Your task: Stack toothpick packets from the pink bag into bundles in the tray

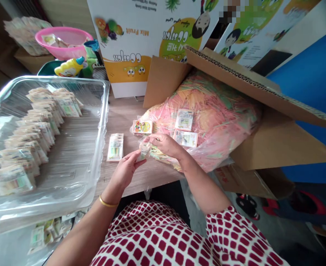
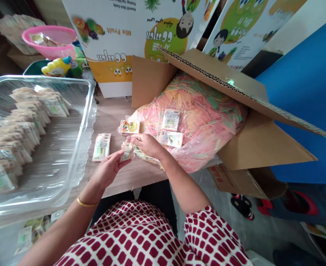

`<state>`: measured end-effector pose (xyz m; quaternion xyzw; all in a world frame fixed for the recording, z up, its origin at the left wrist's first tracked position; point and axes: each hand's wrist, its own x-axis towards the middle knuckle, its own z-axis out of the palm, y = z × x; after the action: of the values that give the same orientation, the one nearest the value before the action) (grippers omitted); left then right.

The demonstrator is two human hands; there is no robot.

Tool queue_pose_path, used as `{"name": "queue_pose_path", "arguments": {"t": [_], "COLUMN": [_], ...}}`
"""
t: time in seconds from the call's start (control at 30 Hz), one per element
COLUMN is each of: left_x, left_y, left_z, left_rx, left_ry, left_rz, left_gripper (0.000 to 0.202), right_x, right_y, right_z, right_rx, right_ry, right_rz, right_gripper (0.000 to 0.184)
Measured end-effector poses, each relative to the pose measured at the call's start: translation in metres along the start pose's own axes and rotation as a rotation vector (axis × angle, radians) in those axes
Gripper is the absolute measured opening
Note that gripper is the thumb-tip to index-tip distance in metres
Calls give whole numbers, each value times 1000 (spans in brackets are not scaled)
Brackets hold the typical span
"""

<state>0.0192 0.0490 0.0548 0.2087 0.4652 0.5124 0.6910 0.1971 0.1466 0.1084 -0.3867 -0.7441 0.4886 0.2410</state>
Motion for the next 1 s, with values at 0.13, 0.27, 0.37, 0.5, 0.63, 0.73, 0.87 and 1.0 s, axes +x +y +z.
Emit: {"name": "queue_pose_path", "arguments": {"t": [0.13, 0.27, 0.37, 0.5, 0.63, 0.73, 0.87, 1.0], "left_x": [-2, -6, -8, -7, -8, -11, -15, -15], "left_y": [2, 4, 4, 3, 3, 4, 5, 5], "left_z": [3, 6, 6, 4, 4, 6, 8, 8], "left_rx": [-26, -59, -13, 25, 41, 115, 194, 240], "left_ry": [-52, -119, -169, -143, -104, -115, -163, -204], "left_rz": [-34, -16, -4, -11, 27, 46, 75, 105], "left_gripper": [35, 35, 35, 31, 34, 39, 40, 38], "right_x": [-8, -11, -13, -15, -15, -16, -16, -15], "right_y": [11, 22, 23, 17, 5, -9, -24, -22], "right_z": [2, 9, 10, 2, -5, -4, 2, 6], "right_rx": [6, 35, 99, 93, 173, 212, 186, 208], "right_ry": [-112, -15, 40, 67, 292, 278, 160, 57], "right_rz": [-32, 26, 53, 30, -15, -105, -136, -109], "right_gripper": [35, 30, 30, 34, 55, 58, 57, 57]}}
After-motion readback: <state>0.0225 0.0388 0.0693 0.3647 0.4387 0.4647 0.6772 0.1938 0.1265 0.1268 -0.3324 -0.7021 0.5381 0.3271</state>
